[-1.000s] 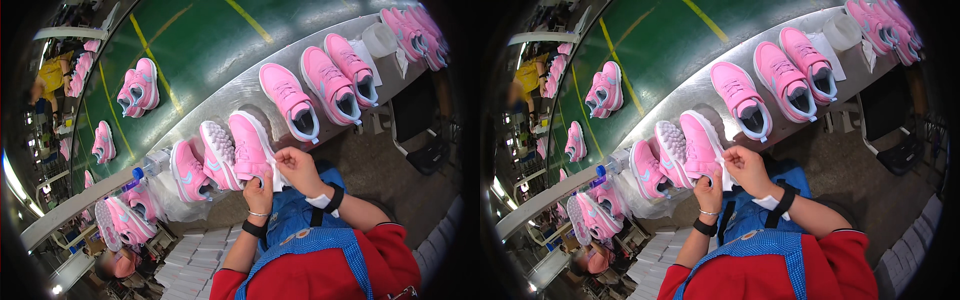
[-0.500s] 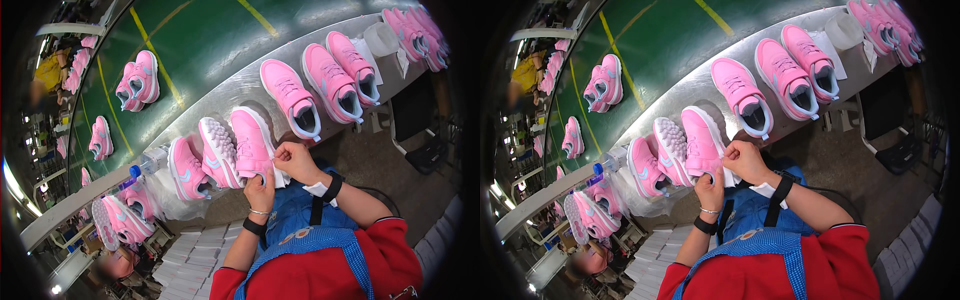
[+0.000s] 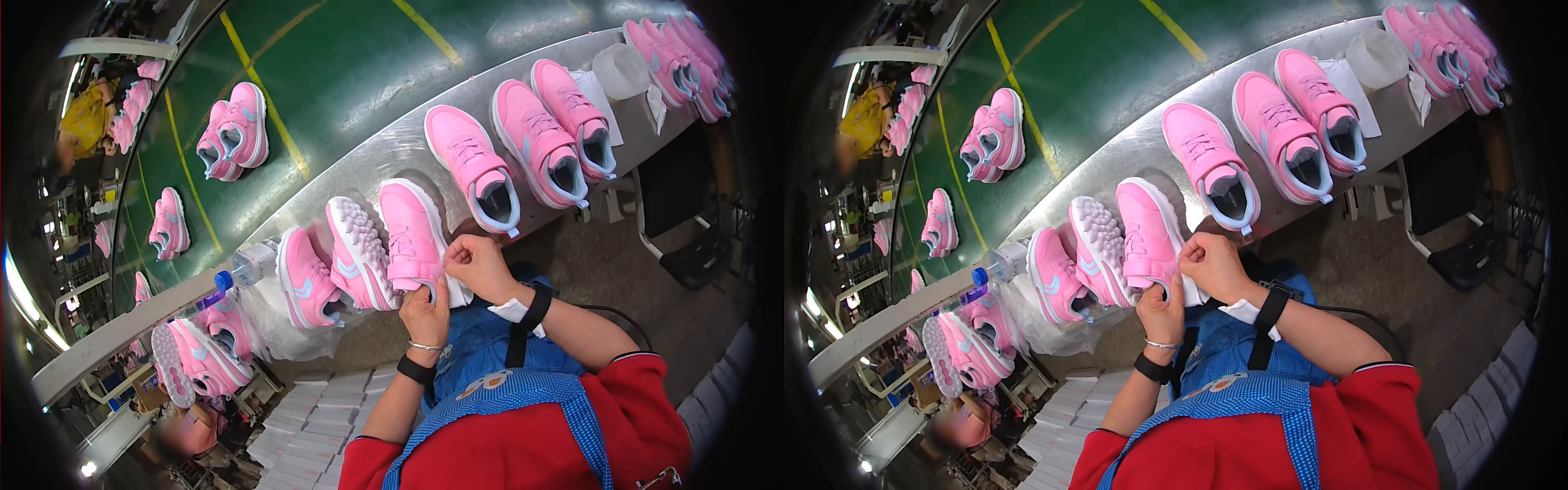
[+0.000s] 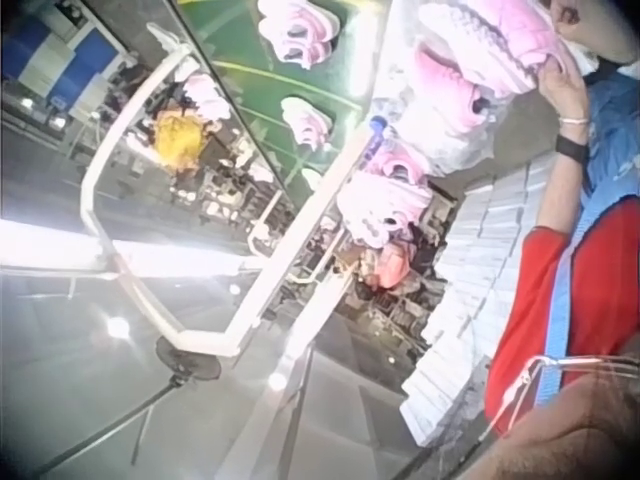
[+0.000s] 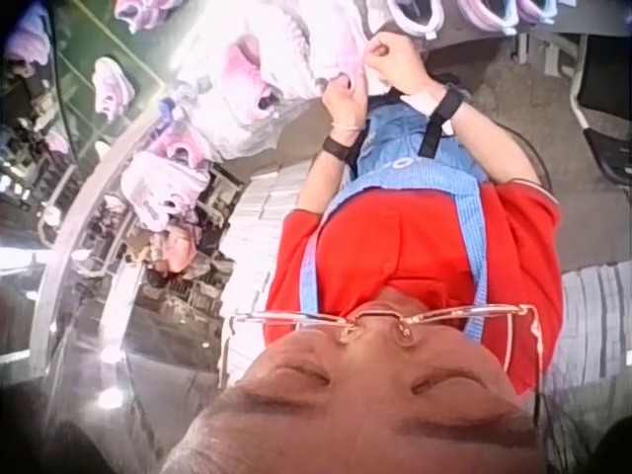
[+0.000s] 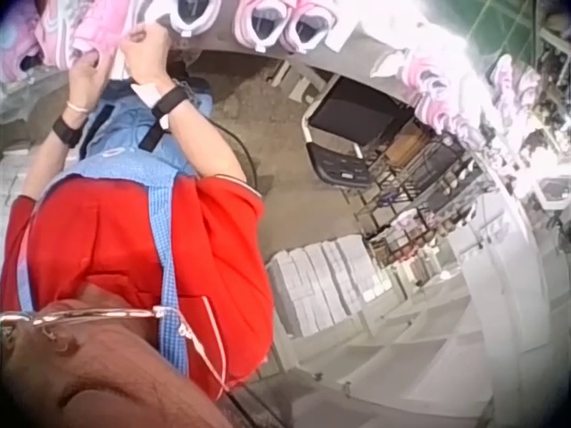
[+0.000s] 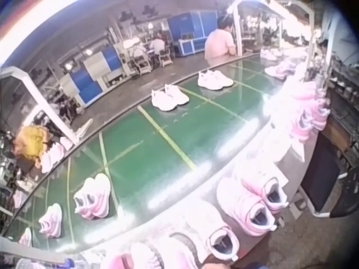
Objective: The person picks up pink shoes from a conveyor belt, wipes them with a cloth, and places them on a work surface. They also pick up shoes from the surface to wipe the soles and sides before setting them back down.
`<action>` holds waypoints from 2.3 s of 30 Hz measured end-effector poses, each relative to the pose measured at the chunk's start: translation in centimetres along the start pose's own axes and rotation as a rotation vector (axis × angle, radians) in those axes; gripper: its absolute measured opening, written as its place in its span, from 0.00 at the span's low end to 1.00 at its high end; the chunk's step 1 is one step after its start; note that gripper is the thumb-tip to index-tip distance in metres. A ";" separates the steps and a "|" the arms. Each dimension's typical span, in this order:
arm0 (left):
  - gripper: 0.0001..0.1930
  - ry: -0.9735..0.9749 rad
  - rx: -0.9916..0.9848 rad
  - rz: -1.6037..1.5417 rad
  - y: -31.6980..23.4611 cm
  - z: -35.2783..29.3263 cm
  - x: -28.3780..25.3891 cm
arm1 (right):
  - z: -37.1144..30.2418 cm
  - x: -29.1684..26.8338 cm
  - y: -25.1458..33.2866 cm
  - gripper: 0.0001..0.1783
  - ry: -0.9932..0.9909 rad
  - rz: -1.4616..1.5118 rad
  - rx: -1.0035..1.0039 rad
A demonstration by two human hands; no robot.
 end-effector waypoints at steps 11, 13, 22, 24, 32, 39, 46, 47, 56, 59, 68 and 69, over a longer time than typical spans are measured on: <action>0.12 0.242 0.124 0.428 -2.8 1.6 0.7 | -3.6 -1.7 -0.5 0.04 0.199 0.460 0.099; 0.12 0.305 0.139 0.488 -3.4 2.4 1.0 | -4.4 -1.7 0.6 0.05 0.328 0.794 0.088; 0.14 0.083 0.245 0.156 -5.5 2.3 -8.6 | -5.8 1.6 4.3 0.09 0.434 0.855 0.173; 0.15 -0.031 0.130 0.029 -2.6 2.0 -12.0 | -6.0 3.5 5.6 0.08 0.456 0.862 0.151; 0.42 -0.548 -0.323 -0.105 15.0 6.7 -21.5 | -5.8 10.3 8.3 0.07 0.544 0.646 0.097; 0.38 -0.598 0.027 0.009 17.6 12.3 -21.4 | -4.6 15.0 10.8 0.07 0.518 0.566 0.056; 0.32 -0.362 0.418 0.358 6.0 11.8 -22.7 | -1.3 18.0 14.8 0.08 0.379 0.388 -0.104; 0.31 -0.342 0.440 0.325 5.3 11.9 -22.6 | -0.8 18.2 14.9 0.08 0.378 0.409 -0.137; 0.34 -0.310 0.603 0.732 2.3 11.7 -23.6 | 1.0 18.9 15.0 0.07 0.280 0.283 -0.231; 0.33 -0.317 0.619 0.844 2.1 12.2 -23.7 | 2.3 19.4 14.5 0.07 0.272 0.349 -0.236; 0.34 -0.319 0.638 0.993 1.4 13.1 -23.8 | 4.0 20.0 13.9 0.08 0.285 0.374 -0.200; 0.34 -0.308 0.645 0.986 1.3 13.1 -23.5 | 4.0 19.8 14.0 0.08 0.273 0.376 -0.193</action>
Point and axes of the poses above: each hand's wrist, its own z-axis towards the middle knuckle, its own x-axis out of the palm, y = z × x, the point moved 6 cm from there along z, towards the middle knuckle, and after that the axes turned 1 degree about z, right-handed, at the moved point
